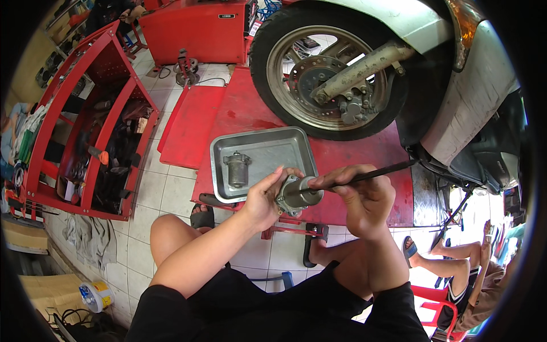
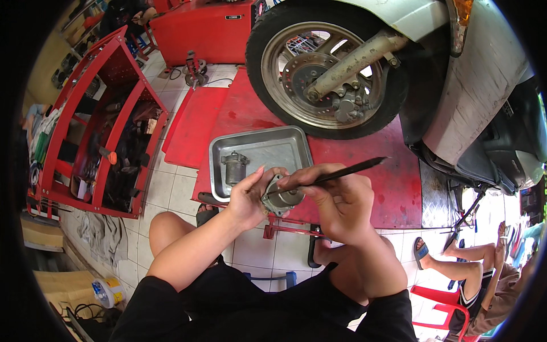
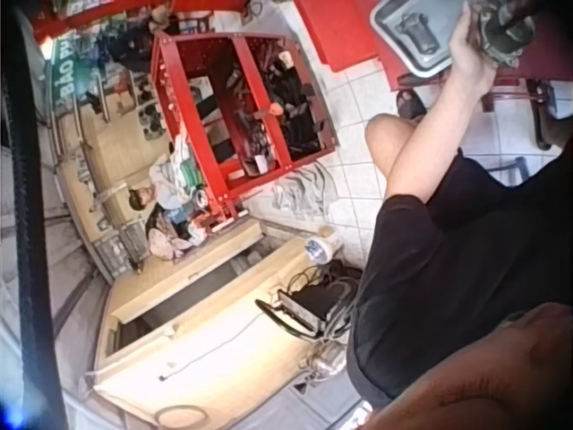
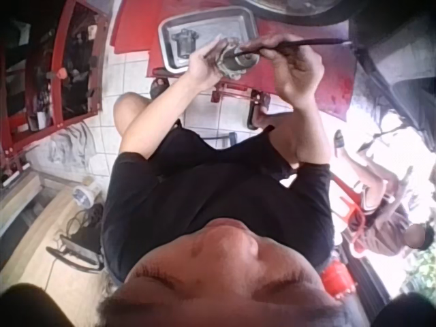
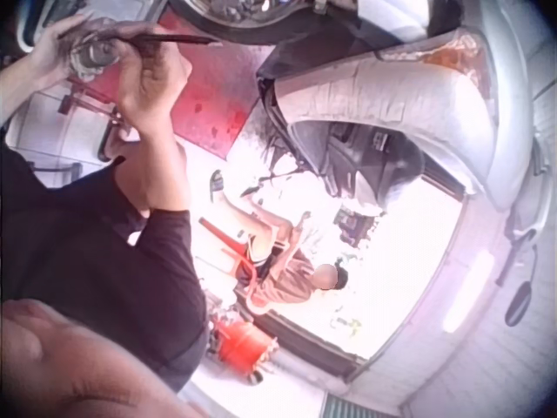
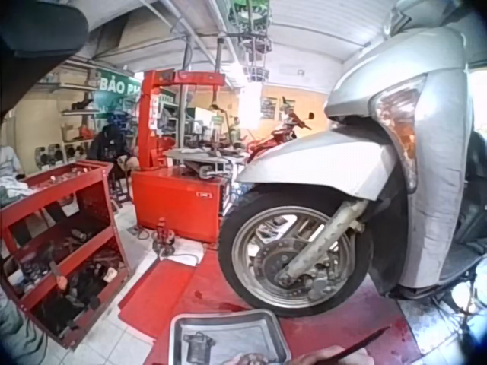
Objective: The person disassembles a cylindrical mechanical component, likely a starter motor, using a screwdriver to remove a retaining clip and separate the housing. They then use the screwdriver to scrape and clean the internal surfaces of the component parts over a metal tray.
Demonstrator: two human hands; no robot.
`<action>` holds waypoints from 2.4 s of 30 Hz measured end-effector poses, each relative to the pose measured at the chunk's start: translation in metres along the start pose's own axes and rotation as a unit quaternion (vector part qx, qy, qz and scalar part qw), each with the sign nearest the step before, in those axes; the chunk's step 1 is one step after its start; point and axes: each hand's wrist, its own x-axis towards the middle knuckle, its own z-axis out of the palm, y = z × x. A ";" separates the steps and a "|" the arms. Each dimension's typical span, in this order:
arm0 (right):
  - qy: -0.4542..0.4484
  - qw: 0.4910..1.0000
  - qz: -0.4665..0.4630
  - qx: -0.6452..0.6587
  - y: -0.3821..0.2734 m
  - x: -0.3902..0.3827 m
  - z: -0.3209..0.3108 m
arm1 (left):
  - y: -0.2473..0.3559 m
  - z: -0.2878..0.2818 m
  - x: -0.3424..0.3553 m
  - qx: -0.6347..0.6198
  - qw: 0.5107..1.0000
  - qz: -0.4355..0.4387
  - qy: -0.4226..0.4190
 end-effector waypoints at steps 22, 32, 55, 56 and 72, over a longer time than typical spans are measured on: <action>-0.036 0.981 0.007 -0.190 0.008 -0.001 0.009 | -0.003 -0.006 0.000 -0.018 1.000 0.019 0.003; 0.022 0.991 0.064 -0.119 0.004 -0.001 0.009 | -0.003 -0.004 0.003 -0.023 0.999 0.029 0.037; -0.076 0.953 0.010 -0.294 -0.007 -0.001 0.005 | -0.005 -0.003 0.001 -0.012 0.998 0.022 0.055; -0.075 0.938 0.010 -0.337 -0.010 -0.001 0.006 | -0.005 -0.003 0.001 -0.010 0.998 0.021 0.051; 0.031 0.987 0.072 -0.140 -0.014 0.005 0.025 | -0.006 0.000 0.002 -0.031 0.996 0.014 0.081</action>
